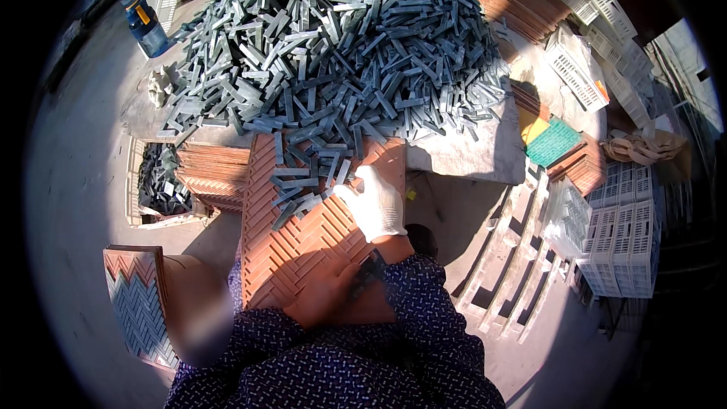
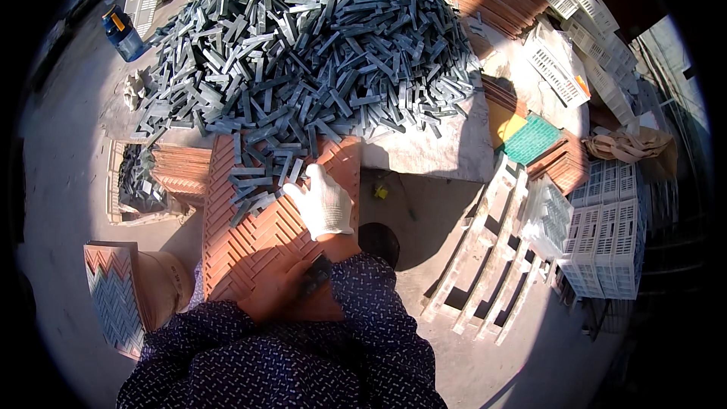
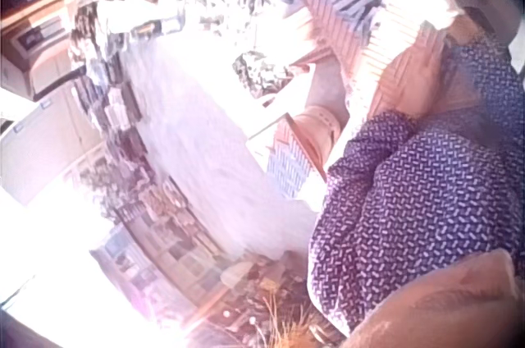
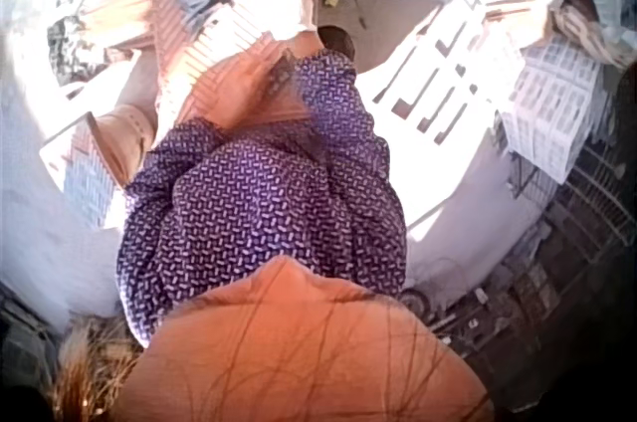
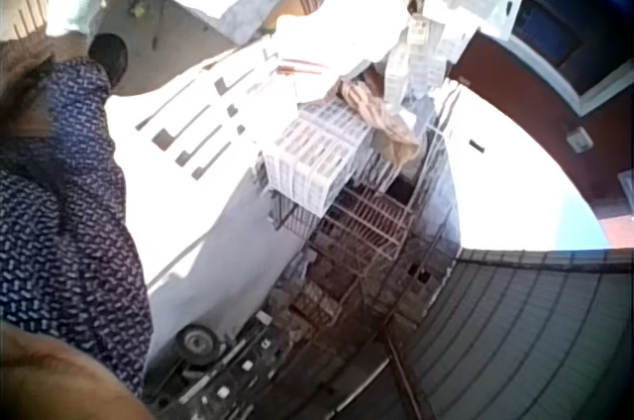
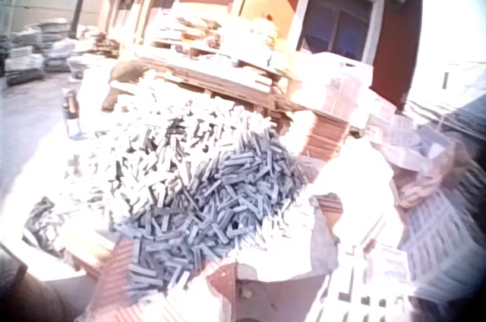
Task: The person arranges small rectangular tiles on a wooden board in a herringbone pattern. They pick tiles from a nearby pile and place them one by one, adjusting positions to maintain alignment. The person occasionally lifts the board to inspect the pattern.
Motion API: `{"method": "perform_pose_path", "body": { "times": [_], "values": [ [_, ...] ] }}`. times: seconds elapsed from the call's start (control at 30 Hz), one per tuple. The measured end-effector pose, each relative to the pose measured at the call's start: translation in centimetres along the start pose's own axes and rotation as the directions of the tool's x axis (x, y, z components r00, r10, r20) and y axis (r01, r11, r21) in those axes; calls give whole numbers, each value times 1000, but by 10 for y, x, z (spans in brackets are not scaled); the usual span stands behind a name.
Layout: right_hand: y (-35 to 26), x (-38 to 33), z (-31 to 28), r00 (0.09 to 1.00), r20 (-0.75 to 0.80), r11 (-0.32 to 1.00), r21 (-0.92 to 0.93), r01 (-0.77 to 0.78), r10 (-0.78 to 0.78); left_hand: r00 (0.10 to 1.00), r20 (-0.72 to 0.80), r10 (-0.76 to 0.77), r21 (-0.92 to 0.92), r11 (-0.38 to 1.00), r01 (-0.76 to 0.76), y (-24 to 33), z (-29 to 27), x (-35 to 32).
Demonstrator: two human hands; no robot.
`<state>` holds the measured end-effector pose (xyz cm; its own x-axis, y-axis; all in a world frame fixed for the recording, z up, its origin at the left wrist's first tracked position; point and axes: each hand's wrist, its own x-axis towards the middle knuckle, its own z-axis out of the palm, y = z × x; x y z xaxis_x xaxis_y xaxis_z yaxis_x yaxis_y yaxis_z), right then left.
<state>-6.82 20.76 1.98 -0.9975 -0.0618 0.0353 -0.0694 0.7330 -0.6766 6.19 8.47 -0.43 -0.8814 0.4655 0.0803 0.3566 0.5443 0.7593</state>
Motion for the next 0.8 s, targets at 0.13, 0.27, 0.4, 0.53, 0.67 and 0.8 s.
{"method": "perform_pose_path", "body": {
  "times": [0.13,0.27,0.4,0.53,0.67,0.8],
  "values": [
    [-15,15,22,986,52,958,-252,-140,158,999,1,-39,-246,969,38,-15,11,-8],
    [16,10,28,994,69,996,27,-89,87,999,29,34,-76,997,-32,-8,3,-3],
    [53,-10,-16,957,264,925,321,-204,119,997,-78,9,62,998,-5,6,-36,27],
    [57,-44,-51,974,196,978,153,-142,111,902,-428,57,240,969,53,-39,-52,69],
    [66,-80,-56,989,144,998,-47,38,-30,859,-492,-140,259,919,298,-50,-68,111],
    [51,-95,-53,979,194,995,-84,-46,61,849,-463,-253,257,879,402,-52,-63,124]
  ]
}}
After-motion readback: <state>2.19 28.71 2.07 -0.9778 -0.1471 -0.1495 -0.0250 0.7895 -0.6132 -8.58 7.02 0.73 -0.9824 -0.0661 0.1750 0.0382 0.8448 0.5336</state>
